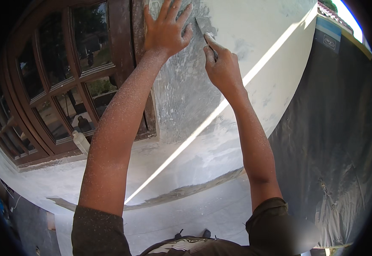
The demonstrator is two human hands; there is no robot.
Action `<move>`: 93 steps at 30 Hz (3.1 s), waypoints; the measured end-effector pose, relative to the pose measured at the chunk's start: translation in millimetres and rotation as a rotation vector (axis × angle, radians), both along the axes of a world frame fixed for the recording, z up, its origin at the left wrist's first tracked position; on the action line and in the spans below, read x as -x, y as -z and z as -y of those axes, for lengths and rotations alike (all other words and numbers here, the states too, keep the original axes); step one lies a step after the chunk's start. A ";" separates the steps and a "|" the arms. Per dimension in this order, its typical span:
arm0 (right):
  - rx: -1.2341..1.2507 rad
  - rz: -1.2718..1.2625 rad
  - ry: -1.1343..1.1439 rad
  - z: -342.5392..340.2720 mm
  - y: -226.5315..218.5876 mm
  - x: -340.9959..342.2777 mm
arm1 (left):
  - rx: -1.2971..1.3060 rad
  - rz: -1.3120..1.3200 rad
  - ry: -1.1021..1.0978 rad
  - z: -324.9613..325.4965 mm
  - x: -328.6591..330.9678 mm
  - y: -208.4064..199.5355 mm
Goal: Applying and smoothing wall putty on an exterior wall using a putty knife.
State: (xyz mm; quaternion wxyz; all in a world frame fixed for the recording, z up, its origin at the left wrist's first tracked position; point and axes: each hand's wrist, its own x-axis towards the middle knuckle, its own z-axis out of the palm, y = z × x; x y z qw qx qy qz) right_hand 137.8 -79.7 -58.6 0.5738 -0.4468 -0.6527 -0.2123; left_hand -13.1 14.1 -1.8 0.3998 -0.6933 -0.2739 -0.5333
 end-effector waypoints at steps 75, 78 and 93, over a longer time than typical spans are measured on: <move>0.062 -0.042 -0.015 -2.7 -31.1 -8.2 | 0.070 -0.004 -0.059 8.1 -6.2 -0.9; 0.039 -0.053 -0.026 -1.2 -39.7 -5.8 | 0.056 -0.002 -0.067 4.7 -4.9 -2.2; 0.032 0.009 0.010 -6.5 -7.1 -3.8 | -0.409 0.045 0.313 -51.2 -3.8 0.0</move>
